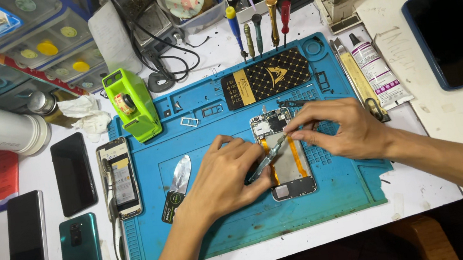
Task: The person uses a screwdriver to remove screws from a disassembled smartphone placed on a blue work mat. They carefully unscrew multiple fasteners around the device's internal frame and set them aside on the mat.
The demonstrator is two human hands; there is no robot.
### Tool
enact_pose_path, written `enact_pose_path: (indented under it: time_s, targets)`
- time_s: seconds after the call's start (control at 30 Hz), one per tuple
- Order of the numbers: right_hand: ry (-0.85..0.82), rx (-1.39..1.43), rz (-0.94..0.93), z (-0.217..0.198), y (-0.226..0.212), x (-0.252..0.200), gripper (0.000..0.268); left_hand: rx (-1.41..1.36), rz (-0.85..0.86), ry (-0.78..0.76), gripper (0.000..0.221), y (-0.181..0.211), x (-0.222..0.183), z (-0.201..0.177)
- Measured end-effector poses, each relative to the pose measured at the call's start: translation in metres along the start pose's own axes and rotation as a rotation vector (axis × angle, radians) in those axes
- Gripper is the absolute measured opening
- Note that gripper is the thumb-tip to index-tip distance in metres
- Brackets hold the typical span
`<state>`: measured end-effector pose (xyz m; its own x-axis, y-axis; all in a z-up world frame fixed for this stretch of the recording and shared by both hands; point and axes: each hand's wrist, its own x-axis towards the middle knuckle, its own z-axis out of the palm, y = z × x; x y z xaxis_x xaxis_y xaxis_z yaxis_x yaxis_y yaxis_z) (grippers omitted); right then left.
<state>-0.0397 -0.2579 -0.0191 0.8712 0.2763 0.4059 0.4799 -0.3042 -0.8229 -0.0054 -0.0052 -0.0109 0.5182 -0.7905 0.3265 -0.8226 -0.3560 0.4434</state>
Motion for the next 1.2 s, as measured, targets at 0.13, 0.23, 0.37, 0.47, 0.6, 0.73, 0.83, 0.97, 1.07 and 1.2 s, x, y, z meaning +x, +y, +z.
enact_pose_path:
  time_s: [0.13, 0.23, 0.37, 0.47, 0.6, 0.73, 0.83, 0.97, 1.07, 1.2]
  targets:
    - [-0.002, -0.012, -0.001, 0.003, 0.001, -0.002, 0.017, 0.018, 0.001, -0.002, 0.016, -0.001, 0.0, 0.003]
    - [0.003, -0.013, 0.013, 0.002, 0.002, -0.001, 0.017, 0.045, 0.021, 0.036, 0.015, -0.001, 0.002, 0.002]
    - [0.033, -0.042, 0.037, -0.003, 0.006, -0.002, 0.017, 0.087, 0.034, 0.066, 0.016, -0.001, 0.002, 0.0]
    - [0.008, -0.057, 0.03, -0.004, 0.004, -0.002, 0.016, 0.088, 0.036, 0.068, 0.017, -0.001, 0.002, -0.001]
    - [-0.001, -0.07, 0.013, -0.002, 0.007, -0.005, 0.016, 0.099, 0.028, 0.044, 0.017, -0.003, 0.0, 0.003]
    - [-0.023, -0.091, -0.035, 0.001, 0.001, -0.004, 0.016, 0.118, 0.036, 0.052, 0.016, -0.003, 0.0, 0.004]
    - [-0.028, -0.153, -0.082, 0.002, 0.01, -0.01, 0.017, 0.144, 0.042, 0.04, 0.015, -0.002, 0.001, 0.002]
    - [-0.036, -0.194, -0.104, -0.002, 0.015, -0.014, 0.016, 0.16, 0.027, 0.059, 0.012, -0.002, 0.002, -0.005]
    - [-0.063, -0.231, -0.106, -0.003, 0.01, -0.01, 0.016, 0.134, 0.04, 0.09, 0.011, -0.003, 0.002, -0.019]
    - [-0.185, -0.154, -0.168, 0.002, 0.003, -0.011, 0.032, 0.0, 0.037, 0.059, 0.011, 0.012, -0.002, -0.052]
